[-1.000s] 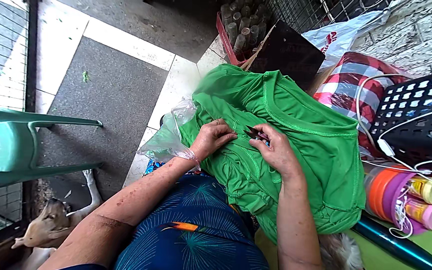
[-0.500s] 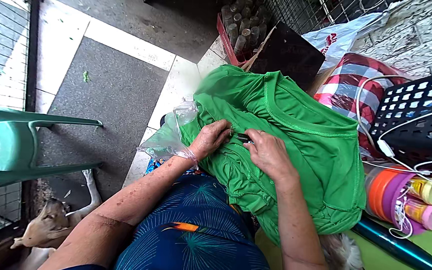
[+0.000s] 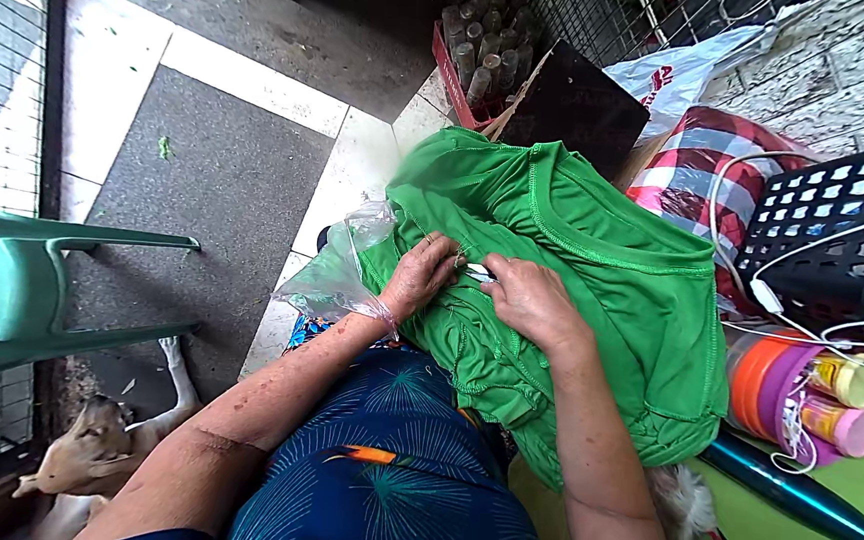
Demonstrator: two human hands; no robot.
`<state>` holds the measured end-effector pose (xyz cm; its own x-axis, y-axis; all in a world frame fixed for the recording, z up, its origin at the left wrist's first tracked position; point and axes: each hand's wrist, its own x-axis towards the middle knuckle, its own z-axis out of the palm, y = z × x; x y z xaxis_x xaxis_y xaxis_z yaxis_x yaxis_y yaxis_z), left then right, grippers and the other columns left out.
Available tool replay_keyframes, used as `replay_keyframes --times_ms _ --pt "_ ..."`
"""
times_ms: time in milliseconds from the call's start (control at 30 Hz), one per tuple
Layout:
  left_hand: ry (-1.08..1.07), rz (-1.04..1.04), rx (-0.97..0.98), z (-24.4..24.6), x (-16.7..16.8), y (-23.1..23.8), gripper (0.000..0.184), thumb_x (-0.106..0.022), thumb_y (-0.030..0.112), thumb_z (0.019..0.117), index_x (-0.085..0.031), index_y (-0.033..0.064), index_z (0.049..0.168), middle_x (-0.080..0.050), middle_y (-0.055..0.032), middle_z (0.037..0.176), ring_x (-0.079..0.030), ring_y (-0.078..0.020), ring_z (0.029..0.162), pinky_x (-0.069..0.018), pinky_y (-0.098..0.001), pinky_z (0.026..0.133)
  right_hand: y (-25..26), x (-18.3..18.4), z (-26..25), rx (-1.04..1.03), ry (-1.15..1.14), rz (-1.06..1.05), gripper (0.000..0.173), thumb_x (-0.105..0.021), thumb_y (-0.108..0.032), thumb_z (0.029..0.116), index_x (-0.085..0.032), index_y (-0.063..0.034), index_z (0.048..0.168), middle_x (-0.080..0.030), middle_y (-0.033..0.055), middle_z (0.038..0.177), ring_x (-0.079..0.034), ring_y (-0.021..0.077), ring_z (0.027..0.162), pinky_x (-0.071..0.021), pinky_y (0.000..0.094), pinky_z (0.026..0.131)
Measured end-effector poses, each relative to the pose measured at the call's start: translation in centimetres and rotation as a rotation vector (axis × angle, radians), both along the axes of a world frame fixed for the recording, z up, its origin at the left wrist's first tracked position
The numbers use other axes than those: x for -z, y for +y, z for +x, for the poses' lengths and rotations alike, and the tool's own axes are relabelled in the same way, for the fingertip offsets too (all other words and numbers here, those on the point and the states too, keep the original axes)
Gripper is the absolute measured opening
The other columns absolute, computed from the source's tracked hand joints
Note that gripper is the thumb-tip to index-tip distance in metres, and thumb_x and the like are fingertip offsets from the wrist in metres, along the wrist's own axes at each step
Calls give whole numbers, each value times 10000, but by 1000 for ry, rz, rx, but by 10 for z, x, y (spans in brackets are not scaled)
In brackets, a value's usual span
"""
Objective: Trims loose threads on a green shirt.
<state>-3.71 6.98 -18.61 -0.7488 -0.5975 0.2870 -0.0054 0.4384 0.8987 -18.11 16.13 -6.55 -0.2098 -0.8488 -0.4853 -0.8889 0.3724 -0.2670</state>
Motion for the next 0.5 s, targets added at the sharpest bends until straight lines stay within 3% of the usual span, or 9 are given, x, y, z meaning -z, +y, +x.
replay_keyframes --times_ms 133,233,300,333,433,500 --pt "20 40 -14 0 0 0 154 -559 69 1023 -646 -56 1003 -607 -147 959 -626 -115 726 -553 -211 690 1 11 0 -56 33 -83 133 -612 -107 1018 -697 -16 1068 -687 201 872 -697 395 831 -522 554 690" --pt "55 81 -11 7 -8 -3 148 -534 70 1038 -618 -47 1003 -625 -111 871 -629 -99 728 -553 -210 720 7 15 -8 20 -73 -159 151 -598 -106 1030 -693 -15 1103 -690 195 867 -697 389 827 -528 576 708" --pt "52 39 14 18 -19 -6 144 -524 75 1049 -605 -42 1025 -619 -110 912 -639 -103 772 -565 -222 763 13 17 -17 119 -209 -240 179 -593 -105 1034 -675 -8 1160 -700 188 897 -698 354 808 -547 566 719" --pt "56 0 22 24 -23 -7 146 -524 75 1045 -607 -42 1018 -620 -114 926 -637 -114 801 -559 -234 787 16 17 -20 170 -285 -271 213 -592 -104 1033 -655 1 1208 -698 185 921 -690 325 805 -553 540 730" --pt "88 -136 48 37 -30 -8 180 -524 90 1040 -610 -52 970 -635 -134 891 -634 -145 803 -552 -259 795 21 13 -23 297 -430 -338 249 -567 -97 1035 -602 6 1259 -663 114 836 -596 159 669 -511 334 642" --pt "106 -175 100 44 -36 -2 199 -521 114 1043 -616 -36 954 -633 -126 891 -633 -140 822 -548 -247 804 21 12 -23 348 -474 -367 263 -566 -91 1034 -585 5 1278 -661 99 830 -569 113 650 -488 273 626"
